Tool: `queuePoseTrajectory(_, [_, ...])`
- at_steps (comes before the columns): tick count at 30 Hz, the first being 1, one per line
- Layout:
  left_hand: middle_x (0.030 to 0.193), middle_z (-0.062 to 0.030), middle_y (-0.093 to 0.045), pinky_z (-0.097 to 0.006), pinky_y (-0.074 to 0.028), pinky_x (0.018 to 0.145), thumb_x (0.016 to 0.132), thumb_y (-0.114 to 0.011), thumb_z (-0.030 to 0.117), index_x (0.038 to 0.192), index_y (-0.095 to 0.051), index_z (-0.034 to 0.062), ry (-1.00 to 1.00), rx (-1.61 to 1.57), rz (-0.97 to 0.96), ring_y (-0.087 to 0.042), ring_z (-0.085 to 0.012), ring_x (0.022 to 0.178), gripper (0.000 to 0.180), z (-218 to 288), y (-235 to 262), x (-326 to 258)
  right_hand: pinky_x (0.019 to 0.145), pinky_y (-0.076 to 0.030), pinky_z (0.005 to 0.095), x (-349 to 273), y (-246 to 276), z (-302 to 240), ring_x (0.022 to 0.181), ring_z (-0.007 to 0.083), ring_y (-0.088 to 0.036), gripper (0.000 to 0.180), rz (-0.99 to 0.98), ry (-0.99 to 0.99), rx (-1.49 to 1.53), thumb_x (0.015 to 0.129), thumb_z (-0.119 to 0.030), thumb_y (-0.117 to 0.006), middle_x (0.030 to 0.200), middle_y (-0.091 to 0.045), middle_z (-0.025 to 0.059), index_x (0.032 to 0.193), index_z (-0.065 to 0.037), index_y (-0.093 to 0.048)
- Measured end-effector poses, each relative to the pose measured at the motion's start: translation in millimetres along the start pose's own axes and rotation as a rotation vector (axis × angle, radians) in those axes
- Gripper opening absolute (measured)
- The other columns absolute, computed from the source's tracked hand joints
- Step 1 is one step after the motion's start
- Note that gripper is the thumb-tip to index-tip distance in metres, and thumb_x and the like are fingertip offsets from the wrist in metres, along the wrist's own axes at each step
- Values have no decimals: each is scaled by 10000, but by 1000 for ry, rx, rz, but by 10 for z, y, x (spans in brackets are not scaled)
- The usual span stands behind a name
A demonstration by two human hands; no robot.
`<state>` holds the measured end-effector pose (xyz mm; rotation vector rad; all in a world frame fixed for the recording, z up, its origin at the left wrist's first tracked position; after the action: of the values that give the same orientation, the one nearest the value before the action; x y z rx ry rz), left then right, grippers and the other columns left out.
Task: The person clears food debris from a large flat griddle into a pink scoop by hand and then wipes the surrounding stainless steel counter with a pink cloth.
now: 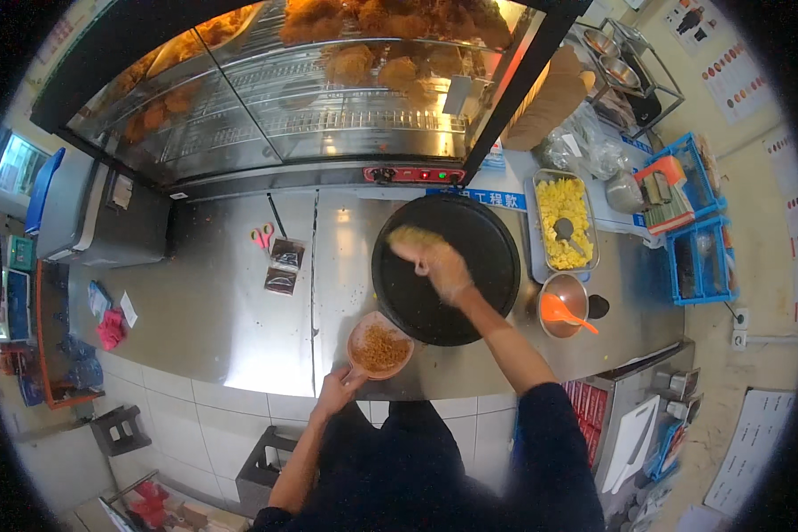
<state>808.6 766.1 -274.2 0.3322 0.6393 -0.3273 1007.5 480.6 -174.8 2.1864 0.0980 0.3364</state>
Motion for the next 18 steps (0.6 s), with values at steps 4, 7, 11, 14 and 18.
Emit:
queuePoseTrajectory(4, [670,-32,-599,-286,-430,506,865,-724,381,963,-672,-50,1,-77,-62,-526,-91,561,444,-53,-58,94,904,-503,445,-603,43,-891,1017,352,-639,414,-374,118,136,884,-111,-499,1173,-652,164,1284,-163,-594])
queuePoseTrajectory(7, [743,-63,-661,-298,-478,581,873,-715,372,1037,-663,-75,25,85,-6,-582,-122,644,479,-201,-33,134,972,-482,428,-1109,-56,-805,1119,319,-610,520,-410,144,130,899,-75,-472,1274,-613,125,1384,-261,-511])
queuePoseTrajectory(11, [741,-69,-660,-288,-468,565,878,-712,364,1026,-668,-73,85,-33,-23,-573,-113,628,463,-210,-145,51,1011,-459,392,-1064,78,-855,1190,305,-574,476,-480,396,104,914,-152,-494,1307,-599,116,1385,-205,-531])
queuePoseTrajectory(14, [681,-48,-618,-280,-435,507,876,-715,359,998,-678,-60,-197,-69,107,-525,-89,554,437,-118,-180,22,969,-475,385,-576,279,407,1154,319,-569,452,-396,-255,574,848,-156,-583,1228,-614,134,1297,-111,-576])
queuePoseTrajectory(18, [684,-18,-602,-257,-412,506,887,-717,328,1020,-677,-60,-19,-8,-39,-509,-64,585,412,-218,-355,7,995,-462,398,-107,741,1299,1185,335,-550,468,-295,24,-376,844,-93,-577,1287,-575,142,1310,-96,-550])
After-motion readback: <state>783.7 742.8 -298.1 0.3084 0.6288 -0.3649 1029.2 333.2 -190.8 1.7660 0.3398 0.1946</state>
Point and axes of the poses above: each hand's wrist, its own x-axis towards the middle knuckle, its own y-axis out of the back of the hand, z = x × y, the point moved 7 cm from there along x, towards the middle knuckle
